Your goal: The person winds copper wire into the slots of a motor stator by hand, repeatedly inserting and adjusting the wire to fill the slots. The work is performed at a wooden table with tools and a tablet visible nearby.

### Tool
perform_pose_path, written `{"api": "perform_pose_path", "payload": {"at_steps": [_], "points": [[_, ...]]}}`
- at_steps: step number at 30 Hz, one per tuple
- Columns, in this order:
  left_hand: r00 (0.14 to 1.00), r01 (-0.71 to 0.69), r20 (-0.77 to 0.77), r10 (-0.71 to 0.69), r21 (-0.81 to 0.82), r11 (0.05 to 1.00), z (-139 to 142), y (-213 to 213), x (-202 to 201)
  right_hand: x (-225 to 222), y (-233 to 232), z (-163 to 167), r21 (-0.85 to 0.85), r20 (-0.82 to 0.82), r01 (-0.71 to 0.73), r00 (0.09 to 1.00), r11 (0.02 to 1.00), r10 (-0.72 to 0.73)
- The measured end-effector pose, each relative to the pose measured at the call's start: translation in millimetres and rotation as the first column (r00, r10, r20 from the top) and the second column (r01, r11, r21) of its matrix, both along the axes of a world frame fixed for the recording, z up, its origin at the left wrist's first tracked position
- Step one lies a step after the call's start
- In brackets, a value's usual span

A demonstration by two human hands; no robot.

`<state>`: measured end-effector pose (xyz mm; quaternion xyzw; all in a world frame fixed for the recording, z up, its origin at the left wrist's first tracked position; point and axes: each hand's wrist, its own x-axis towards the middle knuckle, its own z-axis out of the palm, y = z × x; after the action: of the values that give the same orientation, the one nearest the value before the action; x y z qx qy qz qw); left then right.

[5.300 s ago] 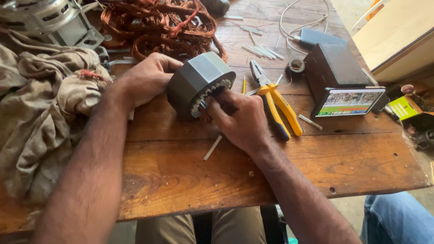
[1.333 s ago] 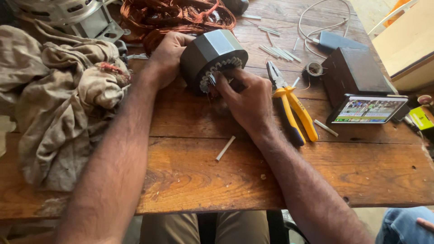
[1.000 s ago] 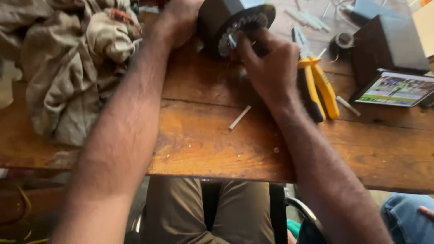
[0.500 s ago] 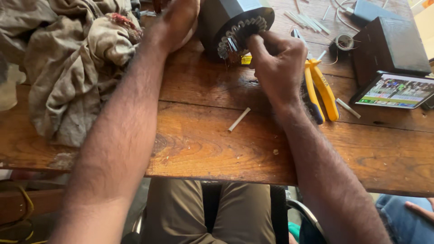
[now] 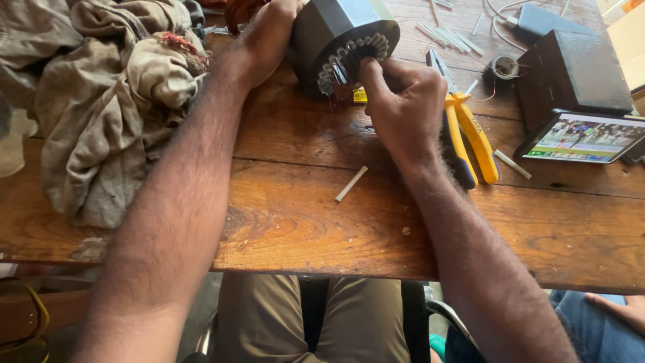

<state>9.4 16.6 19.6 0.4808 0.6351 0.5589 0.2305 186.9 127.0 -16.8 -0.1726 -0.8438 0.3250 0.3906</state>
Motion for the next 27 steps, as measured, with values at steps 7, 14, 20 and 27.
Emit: {"api": "perform_pose_path", "payload": {"at_steps": [7,14,20,27], "points": [[0.990,0.139,0.012,-0.142,0.140,0.980,-1.7,-1.0,-2.8,-4.1,4.8,-1.8,-0.012,0.007,-0.134,0.991,0.991,0.134],[0.983,0.047,0.170,-0.072,0.150,0.988,-0.3,5.4,3.0,-3.7,-0.4,1.3,-0.290,0.086,-0.233,0.960,0.928,0.268],[0.972,0.029,0.226,-0.066,0.162,0.986,-2.2,9.9,3.5,-4.2,-5.4,4.5,-0.357,0.095,-0.220,0.958,0.908,0.270],[0.967,0.063,0.237,-0.098,0.152,0.986,-4.5,8.3,1.8,-2.0,-9.1,8.2,-0.379,0.081,-0.192,0.968,0.906,0.239]]}}
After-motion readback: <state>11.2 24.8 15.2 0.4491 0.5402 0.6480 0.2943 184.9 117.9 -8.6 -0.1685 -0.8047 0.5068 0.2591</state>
